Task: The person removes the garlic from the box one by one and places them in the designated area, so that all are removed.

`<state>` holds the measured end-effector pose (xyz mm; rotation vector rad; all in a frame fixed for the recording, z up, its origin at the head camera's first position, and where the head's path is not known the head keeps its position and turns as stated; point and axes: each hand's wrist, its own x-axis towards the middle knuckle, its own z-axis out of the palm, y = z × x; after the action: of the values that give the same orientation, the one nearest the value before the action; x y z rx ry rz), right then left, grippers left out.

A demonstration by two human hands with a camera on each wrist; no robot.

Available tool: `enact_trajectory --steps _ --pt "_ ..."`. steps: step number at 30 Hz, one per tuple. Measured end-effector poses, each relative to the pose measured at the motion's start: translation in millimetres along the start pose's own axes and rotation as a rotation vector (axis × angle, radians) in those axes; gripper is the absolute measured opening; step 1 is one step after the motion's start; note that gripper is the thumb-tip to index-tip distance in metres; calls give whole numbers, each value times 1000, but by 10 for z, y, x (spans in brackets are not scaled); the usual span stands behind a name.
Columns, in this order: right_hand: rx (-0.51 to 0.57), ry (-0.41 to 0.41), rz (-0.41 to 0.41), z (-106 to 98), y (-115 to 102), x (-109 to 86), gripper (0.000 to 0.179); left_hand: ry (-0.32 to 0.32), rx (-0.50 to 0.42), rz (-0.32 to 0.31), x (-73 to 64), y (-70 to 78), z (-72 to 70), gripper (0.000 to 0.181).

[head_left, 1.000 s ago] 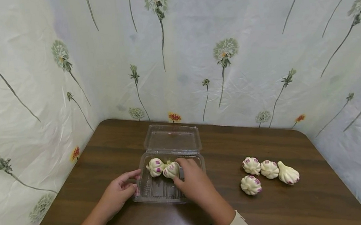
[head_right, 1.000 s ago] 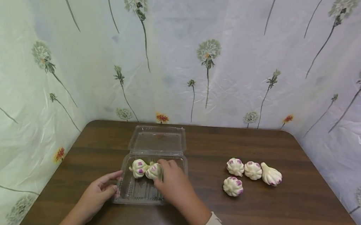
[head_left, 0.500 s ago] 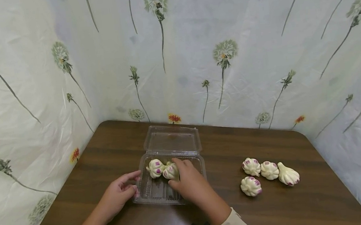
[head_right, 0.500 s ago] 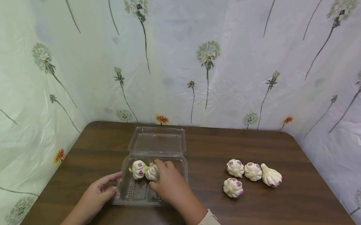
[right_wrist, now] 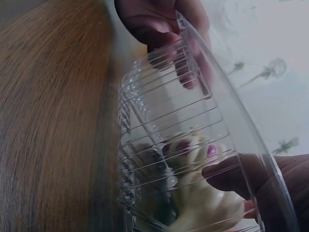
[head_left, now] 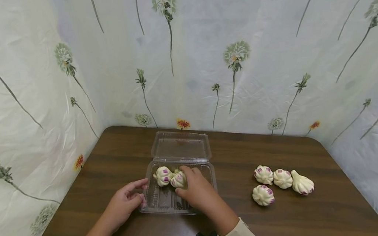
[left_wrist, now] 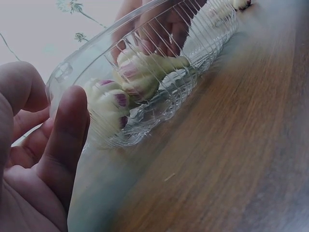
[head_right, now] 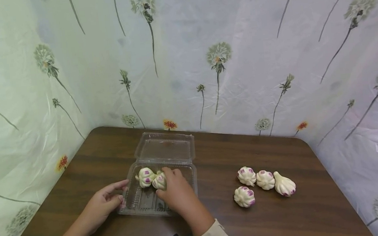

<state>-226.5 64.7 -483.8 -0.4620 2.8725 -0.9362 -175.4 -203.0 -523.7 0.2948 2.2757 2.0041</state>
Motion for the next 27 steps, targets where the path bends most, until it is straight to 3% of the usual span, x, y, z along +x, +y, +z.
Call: enact_trajectory --steps 27 --pt "-4 -8 -23 20 55 3 54 1 -5 -15 -7 17 7 50"
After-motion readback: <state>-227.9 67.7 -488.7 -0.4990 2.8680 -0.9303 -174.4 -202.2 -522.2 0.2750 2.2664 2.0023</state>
